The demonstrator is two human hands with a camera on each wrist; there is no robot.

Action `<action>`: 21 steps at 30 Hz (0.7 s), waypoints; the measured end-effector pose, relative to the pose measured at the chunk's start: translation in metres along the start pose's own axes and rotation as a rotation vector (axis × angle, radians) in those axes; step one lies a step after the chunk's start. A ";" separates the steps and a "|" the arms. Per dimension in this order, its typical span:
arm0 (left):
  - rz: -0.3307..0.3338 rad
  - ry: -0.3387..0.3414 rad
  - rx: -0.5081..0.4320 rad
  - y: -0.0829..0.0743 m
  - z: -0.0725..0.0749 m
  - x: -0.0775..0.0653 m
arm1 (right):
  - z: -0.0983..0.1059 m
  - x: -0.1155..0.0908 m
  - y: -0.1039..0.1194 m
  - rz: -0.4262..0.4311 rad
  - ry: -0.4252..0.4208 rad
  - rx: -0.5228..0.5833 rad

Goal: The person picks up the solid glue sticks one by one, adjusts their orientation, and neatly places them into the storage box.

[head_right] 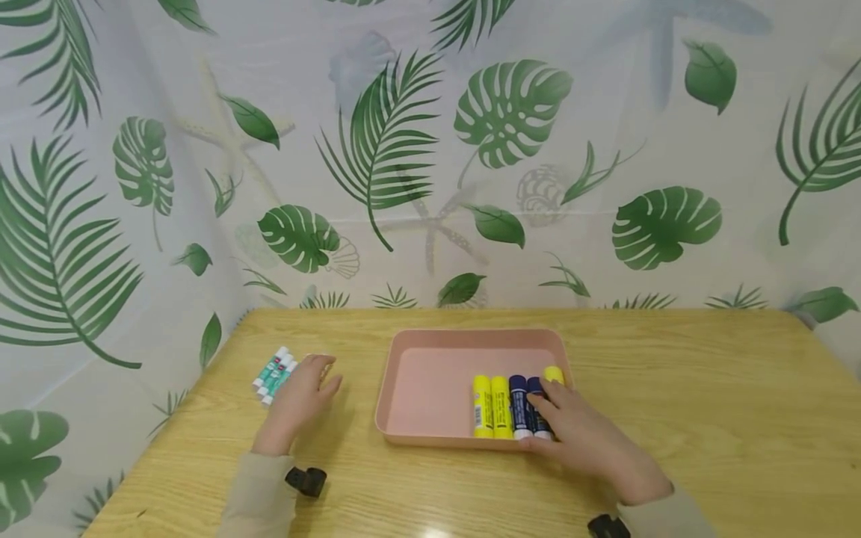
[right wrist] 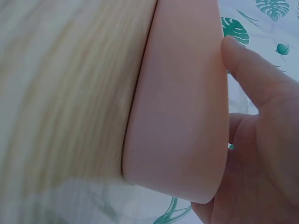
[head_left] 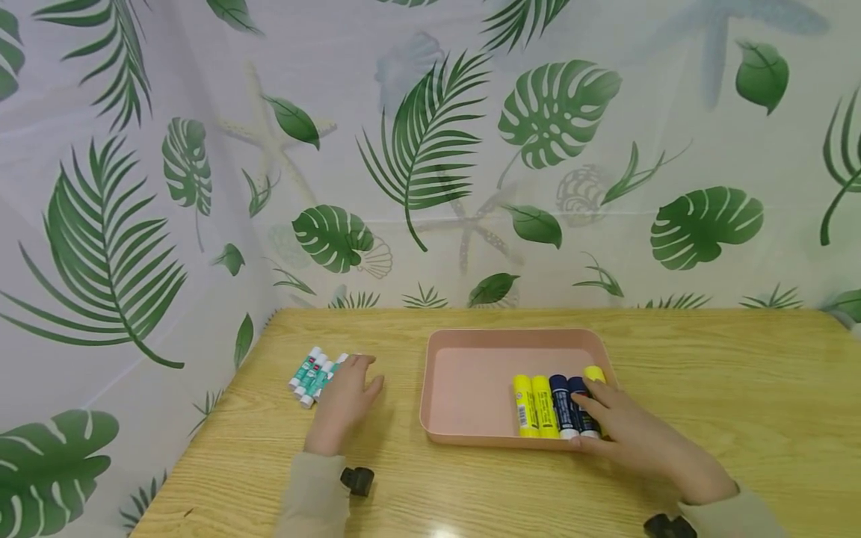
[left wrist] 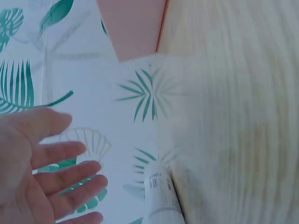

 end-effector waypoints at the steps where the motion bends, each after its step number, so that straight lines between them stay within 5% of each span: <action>1: 0.031 -0.017 -0.010 0.004 0.003 0.000 | 0.000 0.000 0.000 -0.003 0.002 -0.001; 8: 0.166 -0.084 -0.024 0.023 0.009 -0.003 | -0.001 0.001 -0.003 0.000 0.004 -0.001; 21: 0.229 -0.057 -0.019 0.034 0.009 -0.005 | -0.001 0.002 -0.002 -0.001 0.011 0.014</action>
Point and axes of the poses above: each hand's wrist, its own x-axis towards the middle knuckle, its own z-axis out of the back of the hand, y = z × x, the point moved 4 cm from there along x, towards the middle knuckle, and after that the axes turned 8 degrees about y, right-handed, at the moved point
